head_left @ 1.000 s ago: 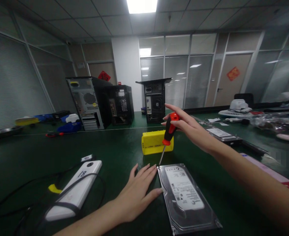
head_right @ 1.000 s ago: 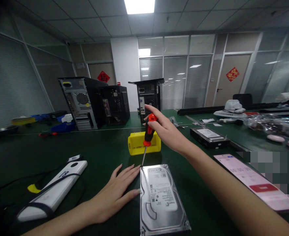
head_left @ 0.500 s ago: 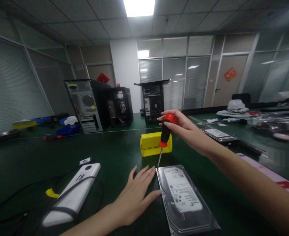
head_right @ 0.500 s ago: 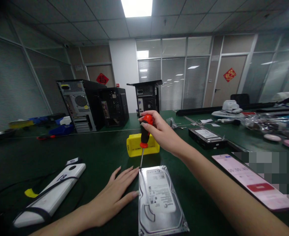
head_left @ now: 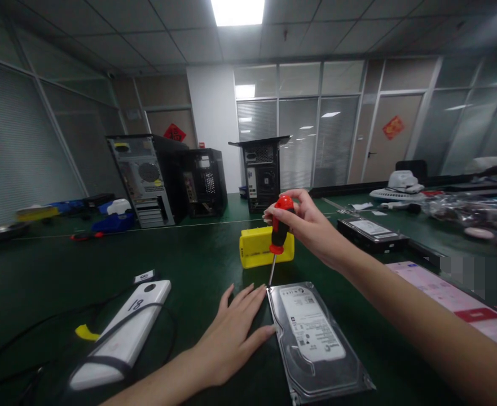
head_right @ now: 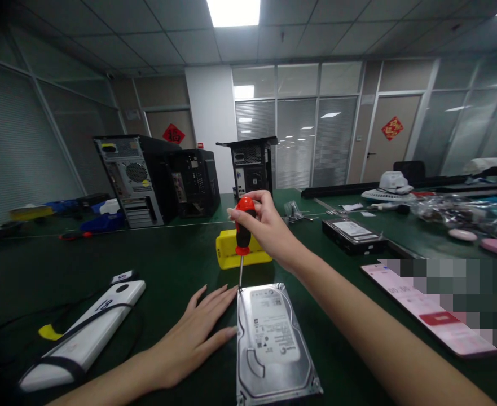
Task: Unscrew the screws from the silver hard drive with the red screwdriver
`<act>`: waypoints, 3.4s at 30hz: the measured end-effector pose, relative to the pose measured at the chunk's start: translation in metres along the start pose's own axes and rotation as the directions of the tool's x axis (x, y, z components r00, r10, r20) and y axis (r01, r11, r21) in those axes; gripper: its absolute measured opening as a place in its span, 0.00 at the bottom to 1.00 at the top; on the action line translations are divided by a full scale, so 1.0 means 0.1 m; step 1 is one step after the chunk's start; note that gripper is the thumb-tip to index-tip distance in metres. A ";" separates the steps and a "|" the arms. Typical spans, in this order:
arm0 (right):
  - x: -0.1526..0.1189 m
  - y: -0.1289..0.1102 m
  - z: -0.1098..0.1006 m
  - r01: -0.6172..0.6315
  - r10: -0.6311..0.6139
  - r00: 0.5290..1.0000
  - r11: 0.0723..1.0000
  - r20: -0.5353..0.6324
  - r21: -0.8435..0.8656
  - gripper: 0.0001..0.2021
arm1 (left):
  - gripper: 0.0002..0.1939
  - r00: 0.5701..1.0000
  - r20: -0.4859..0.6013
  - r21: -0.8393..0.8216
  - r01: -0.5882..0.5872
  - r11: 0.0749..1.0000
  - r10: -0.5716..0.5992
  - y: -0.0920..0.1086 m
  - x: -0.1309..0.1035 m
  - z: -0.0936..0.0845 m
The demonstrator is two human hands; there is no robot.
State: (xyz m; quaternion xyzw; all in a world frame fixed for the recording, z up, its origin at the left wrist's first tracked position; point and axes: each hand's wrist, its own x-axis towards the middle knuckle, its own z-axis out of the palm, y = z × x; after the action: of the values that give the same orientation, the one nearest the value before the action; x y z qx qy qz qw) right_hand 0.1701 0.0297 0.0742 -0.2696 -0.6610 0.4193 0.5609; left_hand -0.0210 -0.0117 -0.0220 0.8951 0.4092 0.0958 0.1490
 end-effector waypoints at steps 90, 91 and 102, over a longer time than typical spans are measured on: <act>0.41 0.46 0.16 -0.099 0.083 0.995 0.869 0.054 0.486 0.18 | 0.33 1.000 0.018 0.000 0.013 1.000 -0.013 -0.01 0.02 0.01; 0.41 0.46 0.16 -0.109 0.096 0.994 0.866 0.052 0.489 0.18 | 0.33 1.000 0.016 -0.001 0.011 1.000 -0.011 -0.02 0.02 0.01; 0.41 0.45 0.22 -0.058 0.045 0.998 0.902 0.039 0.429 0.16 | 0.33 1.000 0.007 0.005 0.000 1.000 0.000 -0.02 0.01 0.00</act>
State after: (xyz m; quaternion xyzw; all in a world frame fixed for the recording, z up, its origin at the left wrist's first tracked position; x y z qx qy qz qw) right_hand 0.1342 0.0806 0.0563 -0.1509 -0.5529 0.5730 0.5859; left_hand -0.0217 -0.0100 -0.0227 0.8959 0.4086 0.0916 0.1483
